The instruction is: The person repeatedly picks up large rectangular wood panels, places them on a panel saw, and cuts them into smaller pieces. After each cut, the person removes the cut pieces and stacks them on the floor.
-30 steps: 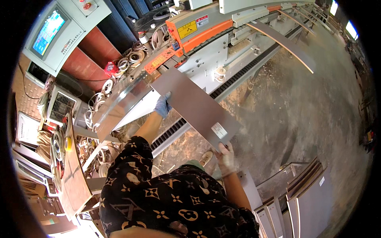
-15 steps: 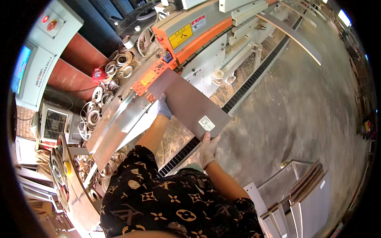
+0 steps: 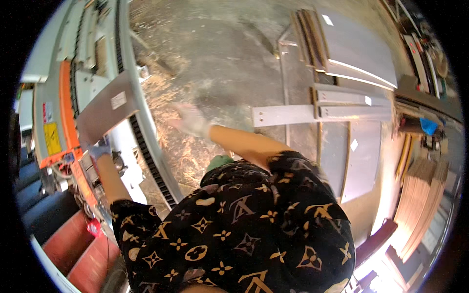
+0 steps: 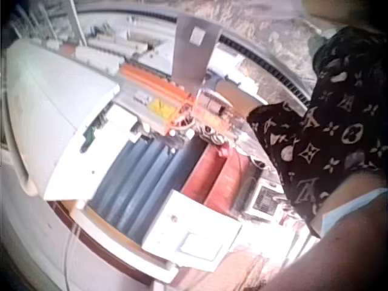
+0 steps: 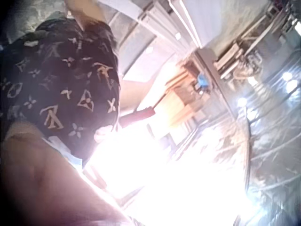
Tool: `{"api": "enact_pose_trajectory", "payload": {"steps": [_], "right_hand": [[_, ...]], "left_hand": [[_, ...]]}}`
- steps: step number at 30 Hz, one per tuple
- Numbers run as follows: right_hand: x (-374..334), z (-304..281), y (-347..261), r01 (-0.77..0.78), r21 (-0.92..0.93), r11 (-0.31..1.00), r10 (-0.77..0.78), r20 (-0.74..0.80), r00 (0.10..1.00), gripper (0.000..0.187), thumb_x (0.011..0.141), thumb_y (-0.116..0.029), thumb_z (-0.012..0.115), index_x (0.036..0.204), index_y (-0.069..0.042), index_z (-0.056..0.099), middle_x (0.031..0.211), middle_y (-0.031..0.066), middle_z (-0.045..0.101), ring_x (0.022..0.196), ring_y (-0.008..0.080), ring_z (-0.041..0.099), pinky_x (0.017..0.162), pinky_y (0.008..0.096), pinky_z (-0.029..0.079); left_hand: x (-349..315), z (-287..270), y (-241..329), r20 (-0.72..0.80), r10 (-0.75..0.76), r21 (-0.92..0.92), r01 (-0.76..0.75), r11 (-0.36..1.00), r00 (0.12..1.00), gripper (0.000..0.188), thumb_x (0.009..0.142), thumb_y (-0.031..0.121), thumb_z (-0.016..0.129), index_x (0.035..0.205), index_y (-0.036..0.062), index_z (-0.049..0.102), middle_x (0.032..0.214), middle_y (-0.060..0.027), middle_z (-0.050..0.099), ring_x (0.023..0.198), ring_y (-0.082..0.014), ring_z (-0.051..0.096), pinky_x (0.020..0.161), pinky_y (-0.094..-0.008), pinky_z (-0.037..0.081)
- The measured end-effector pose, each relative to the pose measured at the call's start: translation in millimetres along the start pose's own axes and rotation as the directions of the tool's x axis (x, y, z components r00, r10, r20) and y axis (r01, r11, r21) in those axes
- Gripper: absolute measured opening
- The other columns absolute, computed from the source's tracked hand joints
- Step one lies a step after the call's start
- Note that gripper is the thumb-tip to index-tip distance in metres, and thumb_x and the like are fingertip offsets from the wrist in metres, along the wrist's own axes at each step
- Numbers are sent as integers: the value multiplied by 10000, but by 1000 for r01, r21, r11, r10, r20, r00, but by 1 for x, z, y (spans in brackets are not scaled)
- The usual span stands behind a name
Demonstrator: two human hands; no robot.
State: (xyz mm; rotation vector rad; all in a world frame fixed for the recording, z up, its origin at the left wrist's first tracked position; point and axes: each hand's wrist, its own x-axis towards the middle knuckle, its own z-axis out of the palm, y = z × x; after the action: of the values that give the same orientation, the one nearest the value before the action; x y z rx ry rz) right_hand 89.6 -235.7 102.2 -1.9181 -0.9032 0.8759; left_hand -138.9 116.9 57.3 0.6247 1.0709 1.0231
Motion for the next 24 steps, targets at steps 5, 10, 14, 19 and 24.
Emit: {"api": "enact_pose_trajectory", "payload": {"steps": [5,10,14,19,24], "right_hand": [[-181,-160,208,-359,-518,776,34,-535,844,660,632,-265,749,1224,-118,497,1220,153,506,1118,319,492,944,425,397],[-275,-301,258,-491,-854,171,385,-401,831,1188,499,-443,835,1437,-159,162,1450,177,237,1318,357,269,1056,482,247],[-274,-364,303,-210,-972,109,414,-147,899,1259,451,-498,840,1443,-172,137,1453,194,210,1331,364,243,1058,472,247],[-254,-368,281,-185,-950,254,463,-48,885,1090,473,-460,839,1366,-135,305,1277,209,452,1188,352,447,978,468,358],[-276,-303,252,171,-916,362,-55,162,985,821,533,-471,765,1253,-207,471,1136,154,558,1081,328,516,951,489,336]], "left_hand": [[-139,58,-76,232,516,122,-551,826,825,632,913,515,380,1361,74,314,1389,-111,358,1181,-231,440,920,-346,411],[-276,87,-162,481,319,436,-538,721,817,473,821,52,583,1263,34,412,1174,-56,468,1056,-174,472,955,-289,379],[-322,45,-254,623,32,469,-407,784,781,526,807,19,588,1293,47,390,1253,-64,456,1185,-176,439,1003,-317,363],[-433,44,-320,633,-520,720,-192,667,573,499,799,33,590,1257,64,394,1100,-74,501,1025,-204,505,867,-327,460],[-501,85,-421,492,-627,630,250,735,604,468,867,299,593,1260,117,414,1100,-62,505,962,-194,541,701,-342,533]]}}
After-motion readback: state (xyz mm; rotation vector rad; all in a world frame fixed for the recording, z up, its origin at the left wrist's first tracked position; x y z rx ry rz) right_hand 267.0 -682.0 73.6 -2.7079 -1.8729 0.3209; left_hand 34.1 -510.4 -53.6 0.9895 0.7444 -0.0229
